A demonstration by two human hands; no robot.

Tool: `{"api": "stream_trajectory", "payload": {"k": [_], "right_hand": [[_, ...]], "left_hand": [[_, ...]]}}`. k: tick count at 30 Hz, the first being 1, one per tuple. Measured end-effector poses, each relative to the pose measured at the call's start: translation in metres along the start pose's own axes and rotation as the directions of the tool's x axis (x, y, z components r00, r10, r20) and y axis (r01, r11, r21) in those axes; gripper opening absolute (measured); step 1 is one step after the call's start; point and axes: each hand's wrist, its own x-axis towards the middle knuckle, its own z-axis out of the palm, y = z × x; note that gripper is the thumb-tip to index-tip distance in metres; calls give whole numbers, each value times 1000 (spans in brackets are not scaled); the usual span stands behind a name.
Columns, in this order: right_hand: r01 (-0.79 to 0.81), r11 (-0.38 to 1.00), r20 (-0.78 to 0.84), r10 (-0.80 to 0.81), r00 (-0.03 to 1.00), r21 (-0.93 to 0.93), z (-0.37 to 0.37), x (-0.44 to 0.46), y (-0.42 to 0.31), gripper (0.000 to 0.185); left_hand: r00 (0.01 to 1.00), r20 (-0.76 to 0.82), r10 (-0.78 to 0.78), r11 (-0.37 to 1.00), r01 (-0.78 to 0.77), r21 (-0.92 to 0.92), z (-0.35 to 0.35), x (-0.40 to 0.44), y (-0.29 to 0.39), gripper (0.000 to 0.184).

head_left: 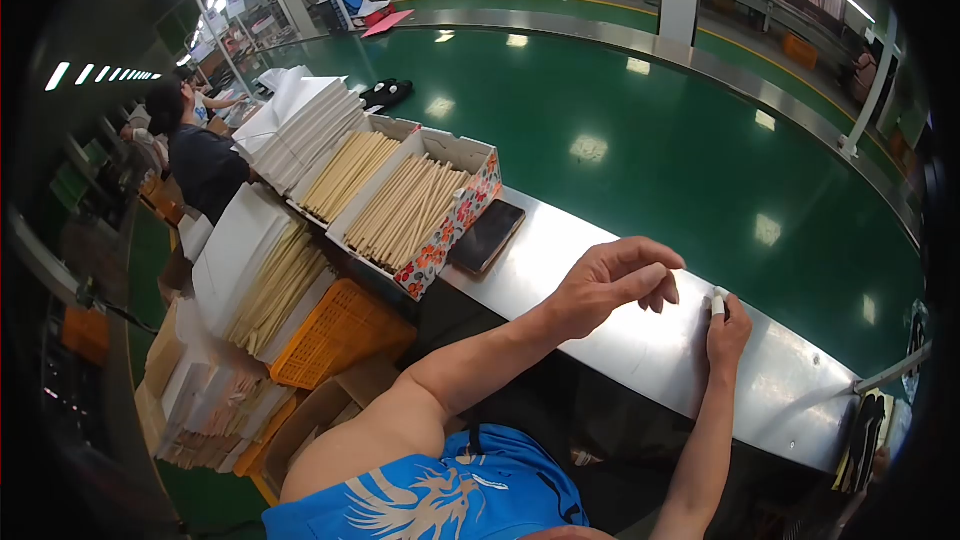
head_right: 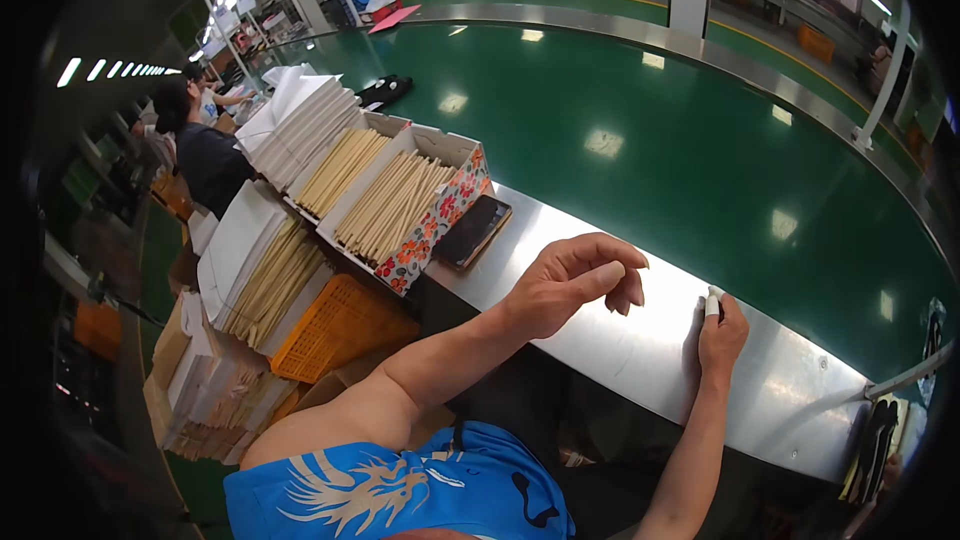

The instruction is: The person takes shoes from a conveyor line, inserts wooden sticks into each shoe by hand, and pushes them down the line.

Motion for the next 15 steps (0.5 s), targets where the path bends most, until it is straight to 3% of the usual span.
{"api": "stream_trajectory", "payload": {"k": [2, 4, 6, 7, 8, 10, 15], "right_hand": [[-16, 1000, 5, 16, 1000, 22, 0, 0, 1, 23], [40, 999, -35, -39, 999, 34, 5, 0, 8, 24], [96, 994, -71, -92, 993, 48, 9, -1, 14, 24], [40, 997, -43, -37, 998, 60, -1, 3, -26, 23], [-15, 997, -14, 16, 1000, 70, 1, 2, -9, 22], [-68, 994, 30, 66, 997, 82, 8, 0, 7, 21], [13, 999, 21, -14, 1000, 34, 7, 2, 20, 21]], "left_hand": [[950, 219, 224, 942, -154, -297, 14, -2, 45, 33], [898, 321, 299, 913, -171, -371, 27, -12, 88, 40], [842, 324, 432, 826, -225, -517, 46, -19, 110, 47], [587, 449, 673, 698, -305, -648, 44, 1, 107, 50], [571, 372, 732, 588, -253, -768, 53, -2, 101, 51], [586, 358, 727, 592, -271, -759, 27, -21, 136, 51], [594, 347, 726, 586, -268, -765, 40, 0, 117, 51]]}}
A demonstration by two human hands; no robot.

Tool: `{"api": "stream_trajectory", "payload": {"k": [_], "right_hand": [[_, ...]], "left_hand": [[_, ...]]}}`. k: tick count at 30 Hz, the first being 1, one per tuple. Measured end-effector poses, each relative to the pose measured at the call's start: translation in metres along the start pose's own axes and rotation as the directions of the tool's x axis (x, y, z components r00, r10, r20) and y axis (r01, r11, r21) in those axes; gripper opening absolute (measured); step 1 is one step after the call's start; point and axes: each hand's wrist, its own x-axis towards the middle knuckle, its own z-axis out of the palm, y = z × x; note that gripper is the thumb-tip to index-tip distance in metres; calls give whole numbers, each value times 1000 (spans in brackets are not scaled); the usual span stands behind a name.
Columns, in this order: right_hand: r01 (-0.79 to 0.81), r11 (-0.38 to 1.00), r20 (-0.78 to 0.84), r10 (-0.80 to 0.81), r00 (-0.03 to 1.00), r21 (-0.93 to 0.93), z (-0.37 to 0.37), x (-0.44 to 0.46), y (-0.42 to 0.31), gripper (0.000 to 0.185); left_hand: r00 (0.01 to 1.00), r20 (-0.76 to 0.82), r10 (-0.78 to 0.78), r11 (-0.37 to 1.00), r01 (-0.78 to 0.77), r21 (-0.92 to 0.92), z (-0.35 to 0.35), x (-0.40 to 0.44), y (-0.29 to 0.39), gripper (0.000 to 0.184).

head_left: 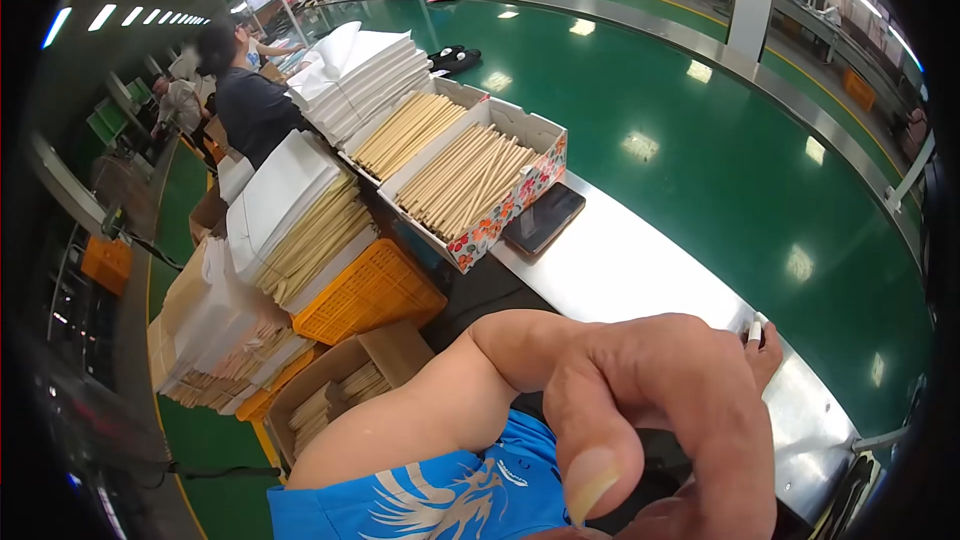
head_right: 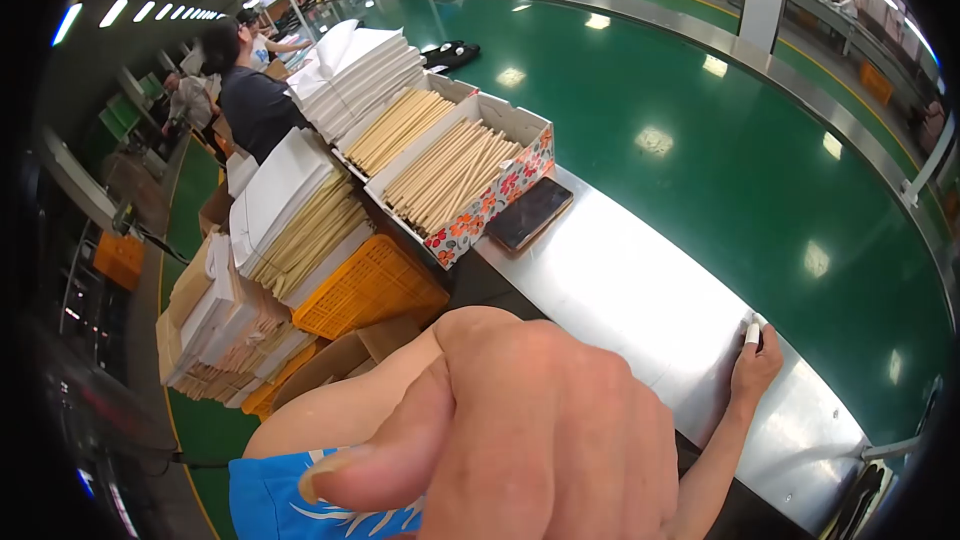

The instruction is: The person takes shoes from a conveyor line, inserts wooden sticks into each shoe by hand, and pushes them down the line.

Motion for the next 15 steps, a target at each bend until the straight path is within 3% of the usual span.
{"api": "stream_trajectory", "payload": {"k": [2, 4, 6, 15], "right_hand": [[-63, 997, 13, 63, 998, 33, 2, -1, 8, 21], [-29, 998, 20, 28, 999, 54, 2, 0, 4, 21], [-97, 995, 40, 97, 995, -4, 0, 1, 4, 21], [-46, 998, 31, 45, 999, 34, 4, 0, 20, 23]], "left_hand": [[1000, -17, 1, 1000, -1, 3, 0, 0, -3, 51], [999, -32, 3, 1000, -3, 0, -2, 1, -5, 51], [999, -42, 4, 1000, -4, -6, -3, 4, -4, 51], [998, -68, -7, 999, 4, -47, 0, 2, -4, 51]]}}
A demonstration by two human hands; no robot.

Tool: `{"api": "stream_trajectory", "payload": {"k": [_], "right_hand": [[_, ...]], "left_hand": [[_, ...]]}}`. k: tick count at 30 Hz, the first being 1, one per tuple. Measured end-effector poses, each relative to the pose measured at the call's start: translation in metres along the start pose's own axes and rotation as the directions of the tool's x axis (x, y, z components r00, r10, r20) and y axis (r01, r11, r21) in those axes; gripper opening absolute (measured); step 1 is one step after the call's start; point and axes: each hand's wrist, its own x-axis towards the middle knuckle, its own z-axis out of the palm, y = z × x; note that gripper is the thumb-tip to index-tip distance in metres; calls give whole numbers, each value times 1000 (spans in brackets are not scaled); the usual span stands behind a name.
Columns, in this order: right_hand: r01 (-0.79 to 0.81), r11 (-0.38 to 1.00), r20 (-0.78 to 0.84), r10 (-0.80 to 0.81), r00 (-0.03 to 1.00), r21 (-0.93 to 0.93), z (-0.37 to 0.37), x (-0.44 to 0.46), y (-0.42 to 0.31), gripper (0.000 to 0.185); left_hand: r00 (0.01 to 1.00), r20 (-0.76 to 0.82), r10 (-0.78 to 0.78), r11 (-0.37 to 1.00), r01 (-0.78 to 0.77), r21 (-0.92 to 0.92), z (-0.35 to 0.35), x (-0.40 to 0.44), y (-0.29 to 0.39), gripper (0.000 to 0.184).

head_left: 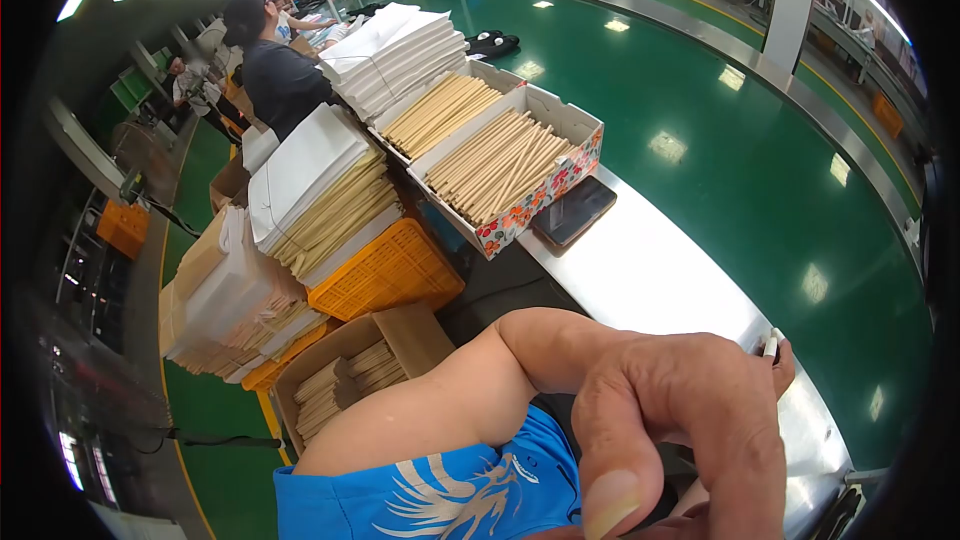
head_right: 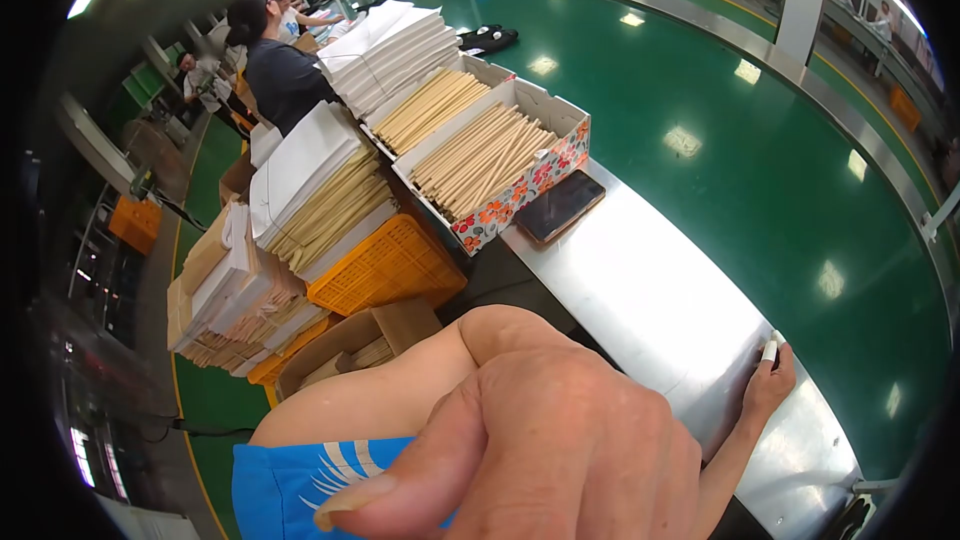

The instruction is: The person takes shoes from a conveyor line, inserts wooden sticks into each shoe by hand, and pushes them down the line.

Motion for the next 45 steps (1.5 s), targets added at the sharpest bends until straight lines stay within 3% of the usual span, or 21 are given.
{"api": "stream_trajectory", "payload": {"k": [11, 16, 21, 22, 23, 27, 29, 31, 33, 34, 35, 36, 37, 38, 40, 41, 43, 44, 45], "right_hand": [[173, 974, -21, -171, 985, 145, 41, 22, -11, 25], [208, 963, -25, -207, 978, 169, 28, 8, -134, 27], [242, 951, -53, -236, 970, 195, 24, 1, -80, 28], [246, 949, -60, -239, 969, 199, 28, -2, -39, 28], [251, 947, -67, -242, 968, 202, 24, -1, 2, 29], [273, 938, -93, -259, 961, 213, 13, -2, 7, 30], [281, 935, -106, -264, 959, 217, 8, -3, 8, 30], [289, 931, -118, -269, 956, 222, 4, -3, 7, 31], [292, 929, -121, -271, 955, 226, 1, -1, 4, 31], [193, 969, -45, -188, 981, 152, -2, 1, 0, 30], [95, 993, 24, -97, 995, 69, -5, 4, -2, 28], [2, 1000, 85, 0, 996, -22, -7, 5, -4, 27], [3, 1000, 84, -1, 996, -24, -7, 6, -4, 27], [-4, 1000, 75, 5, 997, -17, -5, 5, -4, 27], [-13, 1000, 66, 14, 998, -10, -3, 5, -2, 28], [-8, 1000, 65, 8, 998, -13, -3, 6, 0, 27], [-4, 1000, 62, 5, 998, -20, -4, 5, -1, 27], [-3, 1000, 73, 4, 997, -16, -4, 5, -2, 27], [-3, 1000, 83, 4, 997, -12, -5, 5, -4, 27]], "left_hand": [[999, 34, -9, 998, 7, 70, 34, -7, 34, 52], [1000, 17, 3, 999, -3, 50, 56, -16, 43, 53], [1000, 15, -2, 1000, 2, 21, 54, -13, 50, 54], [1000, 14, -5, 1000, 5, 12, 35, 6, 25, 54], [1000, 13, -6, 1000, 6, 3, 56, -18, 43, 55], [999, 24, 40, 999, -40, 37, 20, -20, -1, 51], [976, -176, -131, 989, 140, 41, 7, -31, -6, 44], [925, -321, -201, 949, 266, 170, -19, -37, -20, 35], [894, -422, -149, 860, 327, 391, -55, -52, -44, 27], [861, -489, -141, 762, 410, 502, -68, -61, -48, 23], [861, -489, -141, 762, 409, 501, -87, -74, -55, 23], [832, -540, -123, 578, 503, 643, -107, -88, -63, 22], [806, -585, -92, 356, 575, 737, -123, -103, -70, 22], [806, -585, -92, 357, 575, 736, -133, -114, -75, 22], [703, -703, -104, 106, 711, 695, -146, -134, -82, 24], [701, -705, -105, 107, 713, 693, -153, -142, -86, 24], [627, -770, -116, -73, 768, 636, -163, -154, -93, 35], [626, -771, -118, -71, 769, 636, -170, -159, -98, 35], [644, -761, -82, -174, 742, 647, -176, -162, -104, 38]]}}
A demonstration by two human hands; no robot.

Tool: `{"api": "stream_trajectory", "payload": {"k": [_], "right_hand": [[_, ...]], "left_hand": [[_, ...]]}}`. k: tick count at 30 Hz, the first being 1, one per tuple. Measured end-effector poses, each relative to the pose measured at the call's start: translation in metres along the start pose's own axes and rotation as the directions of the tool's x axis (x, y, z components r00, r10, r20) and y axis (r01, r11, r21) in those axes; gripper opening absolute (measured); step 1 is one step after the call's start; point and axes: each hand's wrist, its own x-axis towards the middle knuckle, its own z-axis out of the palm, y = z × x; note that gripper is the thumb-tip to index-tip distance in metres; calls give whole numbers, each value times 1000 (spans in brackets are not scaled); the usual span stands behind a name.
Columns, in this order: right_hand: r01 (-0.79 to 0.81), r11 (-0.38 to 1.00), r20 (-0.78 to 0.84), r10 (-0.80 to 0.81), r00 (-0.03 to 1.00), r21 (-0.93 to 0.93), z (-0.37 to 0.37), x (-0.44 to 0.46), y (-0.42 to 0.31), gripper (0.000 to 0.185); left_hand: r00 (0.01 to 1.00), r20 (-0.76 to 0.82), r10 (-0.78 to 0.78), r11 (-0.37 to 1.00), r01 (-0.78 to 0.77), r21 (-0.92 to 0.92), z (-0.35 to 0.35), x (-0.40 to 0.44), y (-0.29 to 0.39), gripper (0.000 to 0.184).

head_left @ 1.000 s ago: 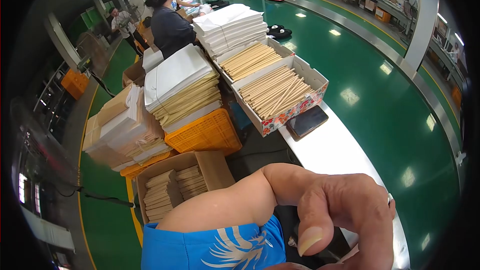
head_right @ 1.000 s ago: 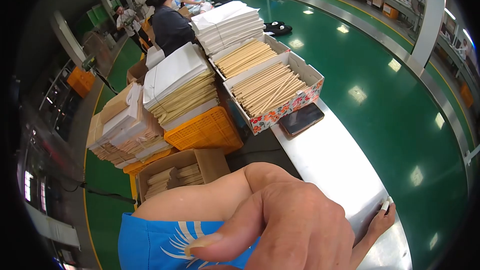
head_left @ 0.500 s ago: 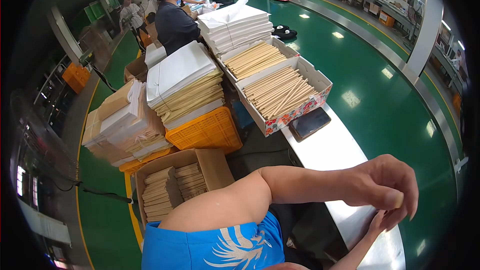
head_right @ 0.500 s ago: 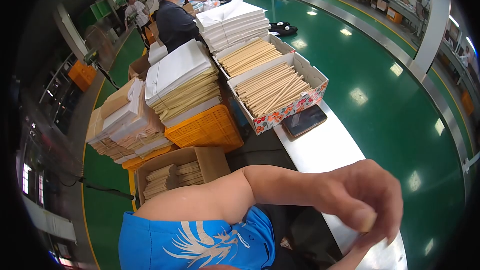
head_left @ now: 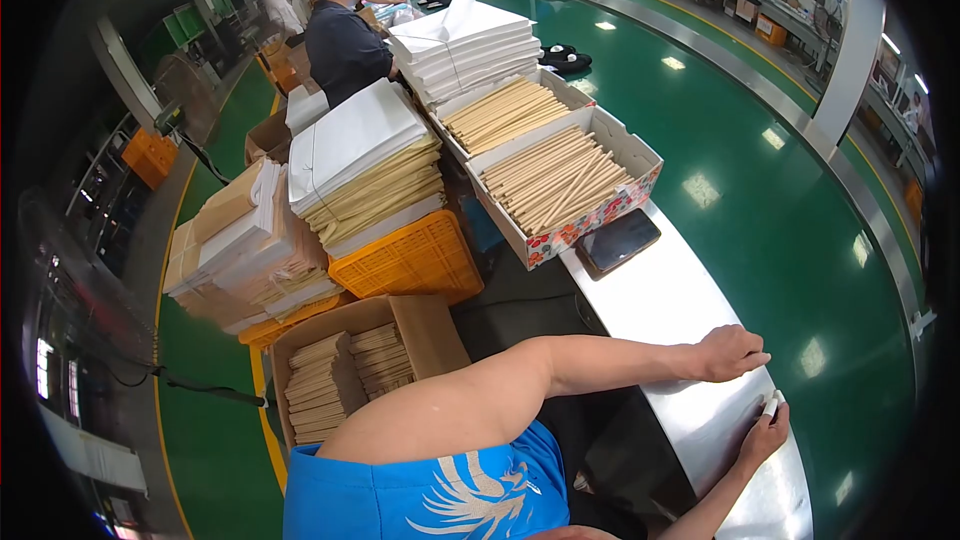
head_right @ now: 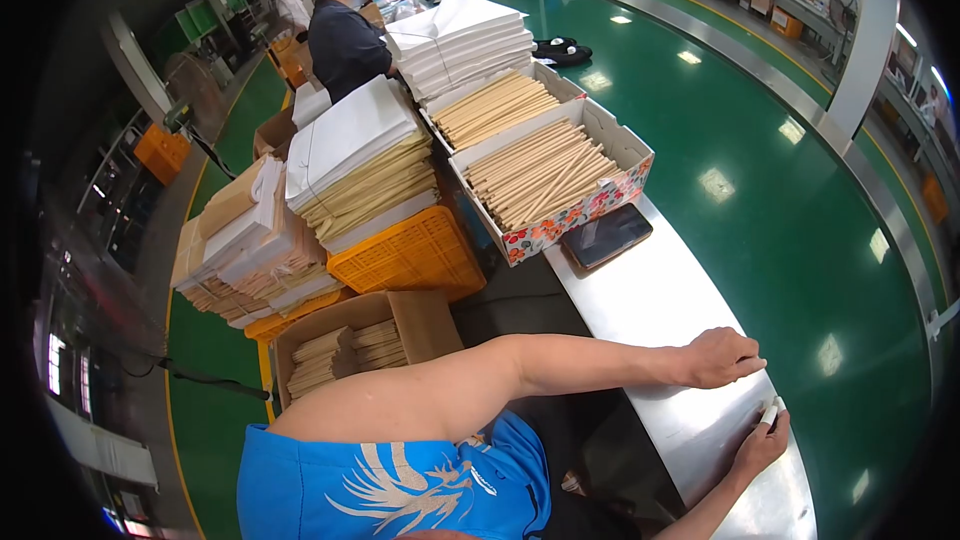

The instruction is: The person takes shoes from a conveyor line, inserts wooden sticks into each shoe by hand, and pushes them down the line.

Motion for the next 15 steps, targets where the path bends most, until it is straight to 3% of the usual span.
{"api": "stream_trajectory", "payload": {"k": [1, 7, 15], "right_hand": [[-5, 1000, -4, 5, 1000, -3, 0, 0, 0, 27], [-14, 1000, -18, 14, 1000, 15, 0, -2, -3, 27], [-54, 999, -3, 54, 999, 6, 0, -2, 1, 27]], "left_hand": [[999, -36, 18, 995, -15, 104, 6, 1, -6, 41], [996, -80, 45, 980, -29, 195, 22, -6, -40, 43], [995, -85, 60, 981, -43, 188, 23, -7, -43, 42]]}}
